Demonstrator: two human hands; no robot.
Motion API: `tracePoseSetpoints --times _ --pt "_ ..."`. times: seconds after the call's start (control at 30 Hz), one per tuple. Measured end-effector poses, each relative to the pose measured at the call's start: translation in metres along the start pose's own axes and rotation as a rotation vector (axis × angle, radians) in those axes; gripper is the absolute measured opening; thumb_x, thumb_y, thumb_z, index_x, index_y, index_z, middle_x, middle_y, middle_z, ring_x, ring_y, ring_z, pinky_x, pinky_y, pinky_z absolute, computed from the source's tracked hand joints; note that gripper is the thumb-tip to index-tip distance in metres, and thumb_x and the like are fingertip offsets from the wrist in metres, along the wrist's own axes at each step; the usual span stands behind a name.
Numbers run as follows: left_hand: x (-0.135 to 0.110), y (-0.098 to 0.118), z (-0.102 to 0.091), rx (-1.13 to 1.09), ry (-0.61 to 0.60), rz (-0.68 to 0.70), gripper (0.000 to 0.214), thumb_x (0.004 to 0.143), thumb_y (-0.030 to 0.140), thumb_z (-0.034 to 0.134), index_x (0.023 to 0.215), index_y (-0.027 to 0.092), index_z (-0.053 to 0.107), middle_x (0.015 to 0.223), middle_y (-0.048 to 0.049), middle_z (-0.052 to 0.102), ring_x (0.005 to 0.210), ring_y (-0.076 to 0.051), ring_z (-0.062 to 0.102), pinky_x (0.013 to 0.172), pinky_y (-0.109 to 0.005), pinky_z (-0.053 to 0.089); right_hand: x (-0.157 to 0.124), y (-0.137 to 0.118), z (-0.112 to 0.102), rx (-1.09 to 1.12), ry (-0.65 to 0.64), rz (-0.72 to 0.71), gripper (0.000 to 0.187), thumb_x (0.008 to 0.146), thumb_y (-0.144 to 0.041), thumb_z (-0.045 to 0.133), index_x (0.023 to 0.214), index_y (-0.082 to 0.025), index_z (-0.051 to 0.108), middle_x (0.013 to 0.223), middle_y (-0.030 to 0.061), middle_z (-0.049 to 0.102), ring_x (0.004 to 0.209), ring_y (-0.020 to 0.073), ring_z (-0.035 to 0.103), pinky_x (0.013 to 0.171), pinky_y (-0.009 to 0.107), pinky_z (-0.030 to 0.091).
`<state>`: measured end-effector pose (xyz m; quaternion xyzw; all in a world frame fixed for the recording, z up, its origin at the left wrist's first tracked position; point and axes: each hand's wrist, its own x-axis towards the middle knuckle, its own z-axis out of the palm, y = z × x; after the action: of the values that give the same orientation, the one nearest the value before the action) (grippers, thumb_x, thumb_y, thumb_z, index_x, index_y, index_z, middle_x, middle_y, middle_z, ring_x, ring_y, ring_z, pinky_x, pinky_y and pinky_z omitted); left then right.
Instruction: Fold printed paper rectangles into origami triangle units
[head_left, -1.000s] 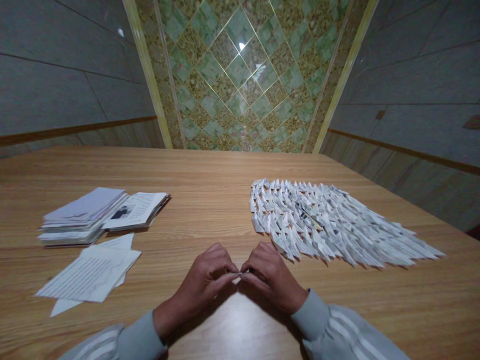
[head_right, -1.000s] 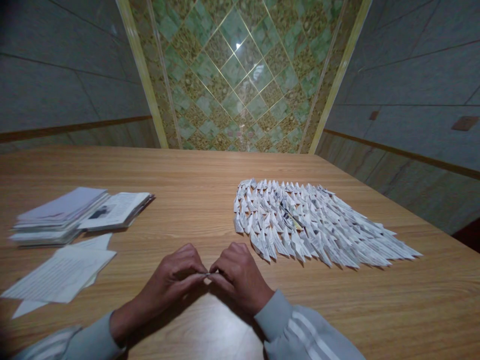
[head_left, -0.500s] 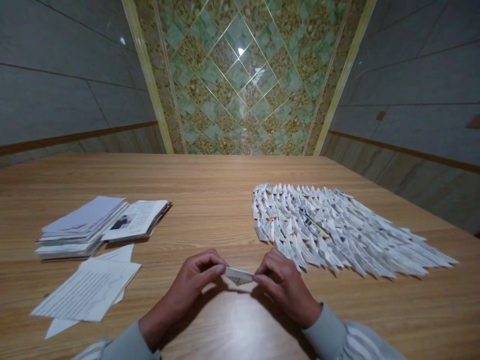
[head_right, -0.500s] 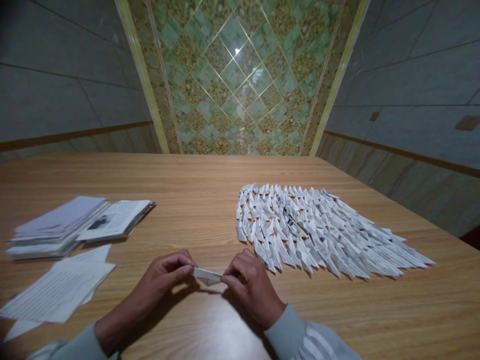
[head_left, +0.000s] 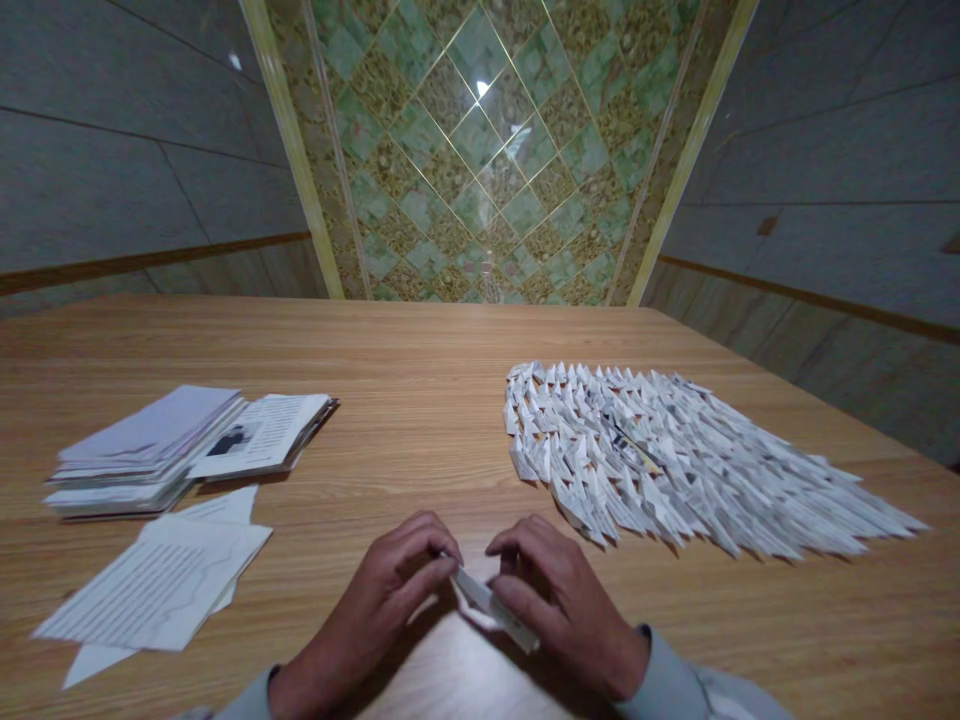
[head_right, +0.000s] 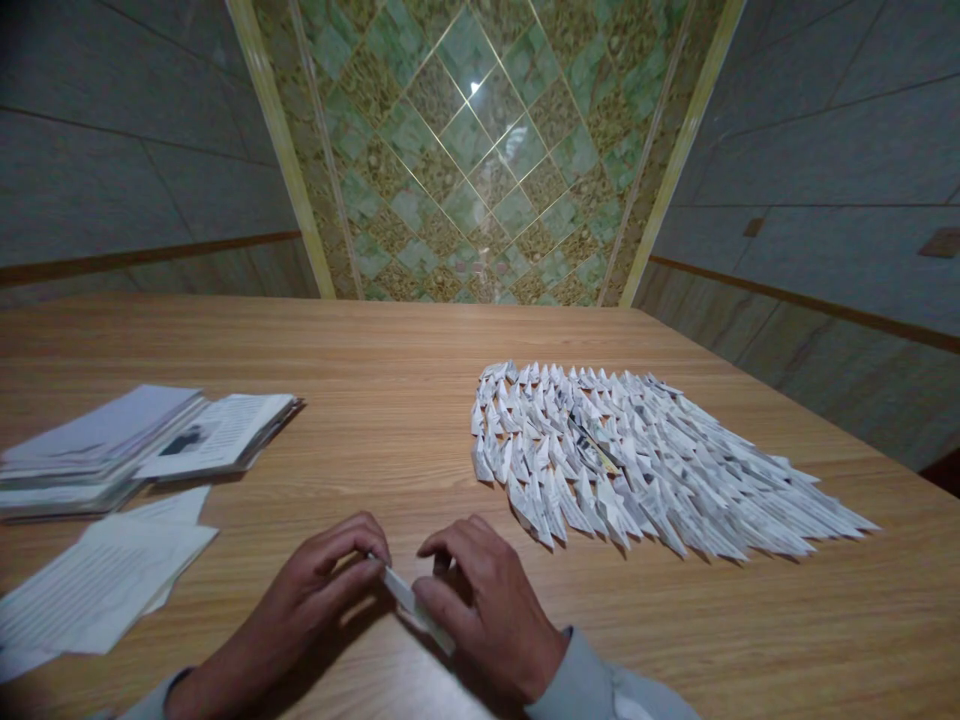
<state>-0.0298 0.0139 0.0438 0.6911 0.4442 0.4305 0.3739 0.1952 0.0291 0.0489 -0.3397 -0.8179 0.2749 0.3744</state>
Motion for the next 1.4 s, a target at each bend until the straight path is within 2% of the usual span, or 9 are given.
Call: tracePoseSetpoints --times 0.17,0.3,0.37,0.5,0.73,0.9,1.1,1.27,1.4 --pt "-0.005 0.003 0.01 0.044 -0.016 0.037 0.025 0.095 0.031 0.056 0.074 0.021 0.067 0.072 -0.0028 0.064 0.068 -0.018 0.061 0.064 -0.026 0.046 -0.006 -0.009 0.021 -0.053 -0.078 0.036 0.021 0.092 -0.021 0.059 0.071 -0.02 0.06 0.067 -0.0004 0.06 0.066 0.015 0.055 0.06 0.027 0.034" --pt "-0.005 0.001 0.007 0.119 0.307 0.031 0.02 0.094 0.03 0.056 0.083 0.023 0.071 0.079 -0.0037 0.069 0.075 -0.02 0.064 0.068 -0.028 0.049 -0.003 -0.004 0.021 -0.043 0.075 0.095 0.023 0.091 -0.019 0.057 0.069 -0.02 0.059 0.066 0.0001 0.06 0.064 0.0155 0.054 0.06 0.027 0.033" --pt "-0.008 0.003 0.013 0.133 0.371 0.025 0.016 0.093 0.031 0.057 0.088 0.024 0.071 0.086 -0.0046 0.07 0.081 -0.022 0.065 0.072 -0.03 0.051 0.0 -0.001 0.022 -0.026 0.167 0.127 0.021 0.094 -0.02 0.054 0.073 -0.02 0.061 0.069 0.0012 0.063 0.067 0.0164 0.056 0.061 0.027 0.034" --pt "-0.014 0.009 0.037 0.008 0.061 -0.037 0.014 0.095 0.032 0.057 0.095 0.025 0.069 0.095 -0.0056 0.069 0.089 -0.022 0.066 0.078 -0.031 0.052 0.003 0.002 0.027 0.008 0.224 0.128 0.011 0.094 -0.019 0.054 0.091 -0.02 0.065 0.081 0.0033 0.068 0.075 0.0189 0.06 0.067 0.028 0.04" --pt "0.003 0.002 0.056 -0.247 0.114 -0.111 0.012 0.089 0.033 0.066 0.097 0.024 0.065 0.098 -0.005 0.063 0.091 -0.021 0.063 0.077 -0.03 0.053 0.004 0.007 0.019 0.172 0.077 0.137 0.022 0.101 -0.029 0.045 0.112 -0.021 0.063 0.093 0.0044 0.07 0.083 0.0184 0.064 0.075 0.028 0.045" --pt "0.008 -0.008 0.06 -0.405 0.096 -0.171 0.012 0.085 0.031 0.072 0.089 0.022 0.066 0.097 -0.0029 0.059 0.082 -0.017 0.062 0.071 -0.027 0.054 0.001 0.013 0.017 0.248 0.069 0.208 0.026 0.1 -0.033 0.046 0.117 -0.02 0.061 0.078 -0.0002 0.064 0.07 0.0156 0.06 0.066 0.025 0.042" --pt "0.001 -0.007 0.06 -0.551 0.096 -0.236 0.021 0.085 0.029 0.073 0.104 0.023 0.064 0.104 -0.0048 0.064 0.095 -0.021 0.064 0.085 -0.033 0.054 0.0 0.015 0.019 0.356 0.019 0.295 0.026 0.098 -0.033 0.051 0.119 -0.02 0.058 0.073 -0.0033 0.06 0.066 0.0133 0.057 0.062 0.023 0.04" --pt "0.0 -0.004 0.061 -0.566 0.128 -0.262 0.023 0.085 0.028 0.072 0.105 0.022 0.061 0.106 -0.006 0.065 0.097 -0.021 0.065 0.085 -0.031 0.054 -0.002 0.015 0.019 0.282 0.008 0.281 0.029 0.098 -0.033 0.05 0.123 -0.021 0.055 0.076 -0.0022 0.062 0.066 0.0146 0.058 0.062 0.024 0.041" --pt "-0.002 0.002 0.063 -0.528 0.165 -0.28 0.023 0.086 0.025 0.066 0.106 0.022 0.056 0.114 -0.0076 0.063 0.098 -0.021 0.065 0.084 -0.033 0.054 -0.004 0.014 0.022 0.098 0.093 0.235 0.028 0.094 -0.027 0.051 0.121 -0.02 0.053 0.078 -0.0003 0.061 0.071 0.0175 0.059 0.064 0.027 0.041"
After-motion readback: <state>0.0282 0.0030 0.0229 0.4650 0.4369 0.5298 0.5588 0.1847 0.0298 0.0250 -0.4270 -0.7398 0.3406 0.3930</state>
